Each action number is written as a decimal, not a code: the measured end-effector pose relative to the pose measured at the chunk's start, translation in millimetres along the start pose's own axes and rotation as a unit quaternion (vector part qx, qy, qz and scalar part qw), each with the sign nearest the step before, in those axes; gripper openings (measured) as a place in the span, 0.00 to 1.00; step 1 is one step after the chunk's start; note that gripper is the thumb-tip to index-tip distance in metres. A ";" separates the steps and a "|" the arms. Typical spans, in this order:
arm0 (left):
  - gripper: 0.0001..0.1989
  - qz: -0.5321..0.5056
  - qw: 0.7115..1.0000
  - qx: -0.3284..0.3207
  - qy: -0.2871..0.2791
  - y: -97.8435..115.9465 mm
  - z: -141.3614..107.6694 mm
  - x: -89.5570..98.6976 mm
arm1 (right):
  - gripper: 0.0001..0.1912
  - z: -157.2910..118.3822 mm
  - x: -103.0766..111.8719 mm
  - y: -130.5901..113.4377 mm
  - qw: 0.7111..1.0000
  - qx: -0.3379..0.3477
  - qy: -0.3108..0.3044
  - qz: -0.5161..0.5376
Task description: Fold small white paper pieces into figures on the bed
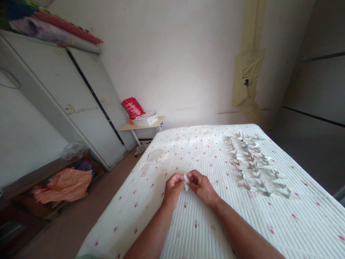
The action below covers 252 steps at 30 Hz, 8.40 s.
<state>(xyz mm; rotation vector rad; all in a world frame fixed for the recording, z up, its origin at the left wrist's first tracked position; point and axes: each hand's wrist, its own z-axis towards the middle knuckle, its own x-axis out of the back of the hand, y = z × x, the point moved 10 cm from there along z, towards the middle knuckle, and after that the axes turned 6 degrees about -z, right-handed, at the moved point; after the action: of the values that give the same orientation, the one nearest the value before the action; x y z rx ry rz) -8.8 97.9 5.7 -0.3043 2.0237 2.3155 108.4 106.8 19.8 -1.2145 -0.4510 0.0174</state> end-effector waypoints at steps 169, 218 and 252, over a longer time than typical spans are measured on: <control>0.14 -0.011 0.996 0.078 -0.042 -7.8 -1.0 -1.3 | 0.08 -4.8 11.6 -35.1 0.972 0.143 0.033 -0.184; 0.08 0.085 0.996 -0.026 -0.014 6.7 -2.3 -2.4 | 0.06 -5.9 5.9 -30.1 0.958 0.126 0.047 -0.251; 0.11 0.009 0.999 0.021 0.029 -0.8 -0.1 9.8 | 0.09 -0.7 6.7 -3.1 0.998 0.023 0.033 -0.046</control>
<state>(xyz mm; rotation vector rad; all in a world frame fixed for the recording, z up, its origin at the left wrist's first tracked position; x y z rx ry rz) -18.3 97.0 3.2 -0.3568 2.1088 2.2971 114.0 106.8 24.6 -1.1451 -0.4468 -0.0909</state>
